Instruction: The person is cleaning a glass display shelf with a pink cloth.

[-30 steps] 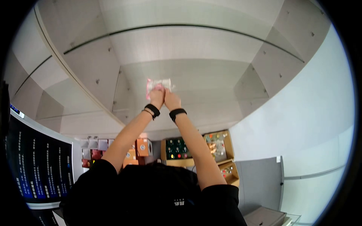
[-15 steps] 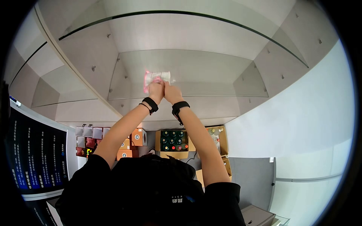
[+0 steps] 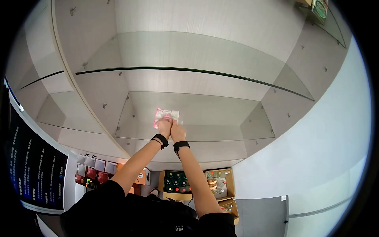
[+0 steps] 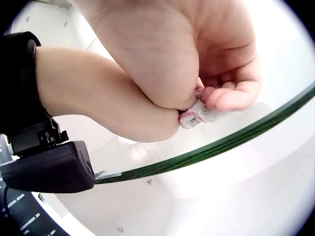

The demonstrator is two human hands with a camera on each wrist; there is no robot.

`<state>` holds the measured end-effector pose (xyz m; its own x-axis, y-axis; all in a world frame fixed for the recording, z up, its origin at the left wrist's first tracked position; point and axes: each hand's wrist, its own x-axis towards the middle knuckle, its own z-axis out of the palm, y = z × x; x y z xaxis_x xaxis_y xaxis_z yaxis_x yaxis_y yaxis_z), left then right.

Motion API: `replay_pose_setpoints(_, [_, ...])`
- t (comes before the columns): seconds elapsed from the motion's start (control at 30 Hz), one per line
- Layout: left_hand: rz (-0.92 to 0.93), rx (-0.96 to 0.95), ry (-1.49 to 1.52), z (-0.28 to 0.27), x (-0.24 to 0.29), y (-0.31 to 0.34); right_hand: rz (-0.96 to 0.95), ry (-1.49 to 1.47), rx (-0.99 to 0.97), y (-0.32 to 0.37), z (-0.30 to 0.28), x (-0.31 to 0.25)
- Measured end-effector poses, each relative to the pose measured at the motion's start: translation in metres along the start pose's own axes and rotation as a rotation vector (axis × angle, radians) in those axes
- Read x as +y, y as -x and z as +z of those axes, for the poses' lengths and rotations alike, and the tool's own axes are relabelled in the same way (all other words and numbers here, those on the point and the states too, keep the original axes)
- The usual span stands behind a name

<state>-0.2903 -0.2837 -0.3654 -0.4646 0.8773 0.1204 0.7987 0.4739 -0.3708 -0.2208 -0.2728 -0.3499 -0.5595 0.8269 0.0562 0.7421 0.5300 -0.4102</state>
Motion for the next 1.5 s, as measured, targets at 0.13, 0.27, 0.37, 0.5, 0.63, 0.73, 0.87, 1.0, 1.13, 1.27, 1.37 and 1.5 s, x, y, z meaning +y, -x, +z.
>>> replay_pose_setpoints(0.13, [0.039, 0.086, 0.018, 0.015, 0.000, 0.004, -0.040, -0.005, 0.065, 0.008, 0.006, 0.000])
replay_pose_setpoints(0.27, [0.072, 0.092, -0.068, 0.008, -0.003, 0.018, -0.142, 0.056, 0.143, 0.017, 0.007, 0.001])
replay_pose_setpoints(0.37, [0.072, 0.121, -0.053, 0.001, -0.005, 0.023, -0.152, 0.083, 0.122, 0.022, 0.002, 0.000])
replay_pose_setpoints(0.5, [0.074, 0.060, 0.019, 0.009, -0.001, 0.013, -0.162, 0.111, 0.112, 0.013, 0.006, 0.004])
replay_pose_setpoints(0.63, [0.063, 0.072, -0.013, 0.001, -0.001, 0.011, -0.091, 0.093, 0.050, 0.005, 0.003, 0.003])
replay_pose_setpoints(0.73, [0.018, 0.039, -0.001, 0.003, 0.000, 0.008, -0.073, 0.068, 0.032, 0.004, 0.002, 0.001])
replay_pose_setpoints(0.87, [0.031, 0.041, 0.002, 0.004, -0.002, 0.012, -0.066, 0.010, 0.057, 0.009, 0.005, 0.000])
replay_pose_setpoints(1.0, [0.005, 0.120, -0.070, 0.013, 0.000, 0.010, -0.104, 0.090, 0.098, 0.010, 0.008, 0.001])
replay_pose_setpoints(1.13, [0.029, 0.065, -0.015, 0.012, 0.001, 0.009, -0.114, 0.080, 0.087, 0.006, 0.006, 0.002])
replay_pose_setpoints(1.27, [0.010, 0.051, -0.020, 0.010, 0.001, 0.009, -0.075, 0.043, 0.029, 0.007, 0.003, 0.001])
replay_pose_setpoints(1.37, [0.009, 0.060, -0.005, 0.011, 0.001, 0.010, -0.063, 0.038, 0.019, 0.008, 0.004, 0.002])
replay_pose_setpoints(1.5, [0.016, 0.078, 0.000, 0.008, 0.000, 0.012, -0.065, 0.099, 0.028, 0.009, 0.003, 0.000])
